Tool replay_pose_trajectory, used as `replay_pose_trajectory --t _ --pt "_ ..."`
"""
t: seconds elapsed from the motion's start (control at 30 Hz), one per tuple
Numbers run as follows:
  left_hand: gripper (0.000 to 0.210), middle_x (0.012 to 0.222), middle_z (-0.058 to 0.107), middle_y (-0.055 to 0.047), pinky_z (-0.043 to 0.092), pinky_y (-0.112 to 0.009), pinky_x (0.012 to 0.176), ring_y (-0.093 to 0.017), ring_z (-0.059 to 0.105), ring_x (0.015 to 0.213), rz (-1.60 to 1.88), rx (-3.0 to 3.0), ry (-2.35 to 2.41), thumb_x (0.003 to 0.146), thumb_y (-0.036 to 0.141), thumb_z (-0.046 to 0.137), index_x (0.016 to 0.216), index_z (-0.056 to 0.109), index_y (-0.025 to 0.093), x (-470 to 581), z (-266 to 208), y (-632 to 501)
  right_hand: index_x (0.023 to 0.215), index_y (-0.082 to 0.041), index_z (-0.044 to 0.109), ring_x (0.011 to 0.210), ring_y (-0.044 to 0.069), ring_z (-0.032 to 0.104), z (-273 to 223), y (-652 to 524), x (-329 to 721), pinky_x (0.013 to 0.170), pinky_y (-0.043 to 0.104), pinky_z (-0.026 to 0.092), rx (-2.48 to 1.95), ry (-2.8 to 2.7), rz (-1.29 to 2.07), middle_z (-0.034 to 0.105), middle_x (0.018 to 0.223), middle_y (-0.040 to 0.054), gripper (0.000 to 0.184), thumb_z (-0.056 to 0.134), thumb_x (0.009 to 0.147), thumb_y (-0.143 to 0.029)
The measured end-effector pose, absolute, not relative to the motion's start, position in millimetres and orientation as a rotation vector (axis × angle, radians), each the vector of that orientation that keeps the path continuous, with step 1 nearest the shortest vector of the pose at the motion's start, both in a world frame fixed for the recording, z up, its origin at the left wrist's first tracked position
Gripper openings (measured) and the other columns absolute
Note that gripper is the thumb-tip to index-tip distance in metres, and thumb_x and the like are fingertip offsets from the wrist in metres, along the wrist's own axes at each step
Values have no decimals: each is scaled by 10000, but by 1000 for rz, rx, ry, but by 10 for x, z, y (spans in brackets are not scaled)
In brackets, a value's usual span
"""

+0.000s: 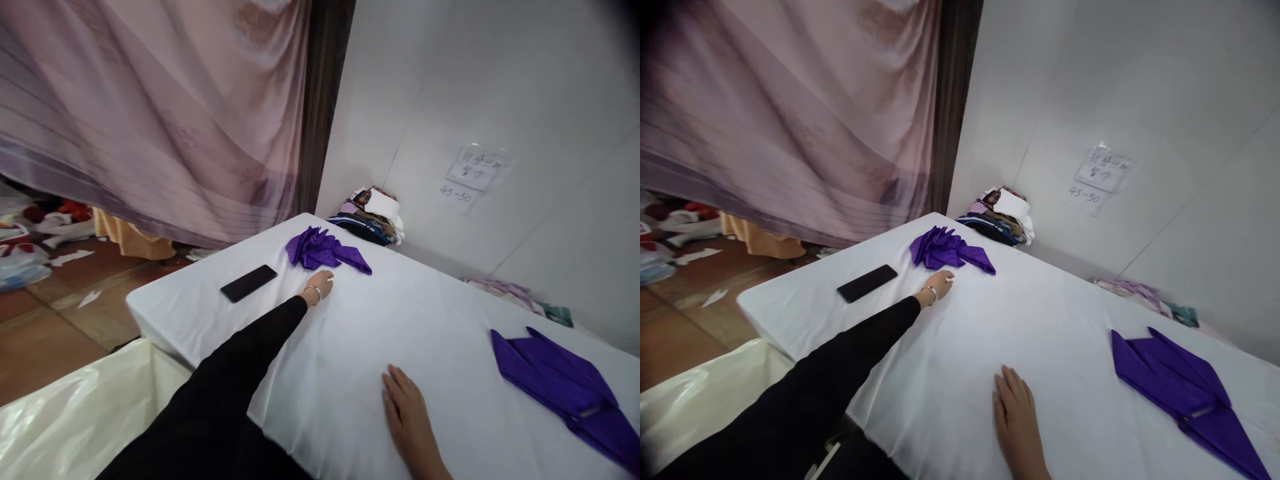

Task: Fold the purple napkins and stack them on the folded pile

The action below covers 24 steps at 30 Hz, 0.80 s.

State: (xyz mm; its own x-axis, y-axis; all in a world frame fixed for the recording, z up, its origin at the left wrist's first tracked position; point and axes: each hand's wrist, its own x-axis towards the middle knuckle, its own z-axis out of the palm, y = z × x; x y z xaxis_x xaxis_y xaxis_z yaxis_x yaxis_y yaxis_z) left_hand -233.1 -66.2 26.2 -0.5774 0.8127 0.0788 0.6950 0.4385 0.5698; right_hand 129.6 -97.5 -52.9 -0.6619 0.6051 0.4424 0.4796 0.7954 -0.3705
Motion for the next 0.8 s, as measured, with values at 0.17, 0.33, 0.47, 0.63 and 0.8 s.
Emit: replay_pose_trajectory --t 0.17,0.33,0.47,0.63,0.8 --pt "374 1270 560 -76 394 -278 999 -186 514 1150 742 1594 2458 841 125 474 1198 570 180 -2299 280 37 1303 -404 486 1223 300 498 -477 -1019 1291 978 496 474 -805 -2459 195 519 1353 -18 456 500 863 -287" --pt "453 1320 491 -96 416 -342 972 -220 472 1176 621 1767 2459 844 34 380 1236 533 201 -2290 283 518 1285 -324 521 1226 301 496 -492 -1007 1285 966 513 473 -844 -2533 153 512 1361 18 410 493 879 -271" --pt "462 1362 432 -122 428 -412 935 -266 433 1187 538 1827 2479 842 26 368 1235 526 210 -2315 261 752 1291 -326 521 1217 323 499 -579 -964 1295 958 541 463 -833 -2538 228 501 1365 37 415 480 883 -261" --pt "420 1300 479 -153 400 -464 935 -285 408 1189 494 1813 2511 861 45 356 1193 555 205 -2352 241 925 1260 -364 545 1195 344 515 -819 -920 1307 943 565 462 -832 -2462 310 523 1341 22 409 510 861 -281" --pt "316 1106 605 -183 432 -429 885 -295 468 1127 519 1758 2481 855 90 417 1097 615 135 -2340 342 975 1215 -387 574 1171 325 542 -992 -941 1278 950 547 458 -905 -2381 253 567 1296 5 384 526 855 -262"
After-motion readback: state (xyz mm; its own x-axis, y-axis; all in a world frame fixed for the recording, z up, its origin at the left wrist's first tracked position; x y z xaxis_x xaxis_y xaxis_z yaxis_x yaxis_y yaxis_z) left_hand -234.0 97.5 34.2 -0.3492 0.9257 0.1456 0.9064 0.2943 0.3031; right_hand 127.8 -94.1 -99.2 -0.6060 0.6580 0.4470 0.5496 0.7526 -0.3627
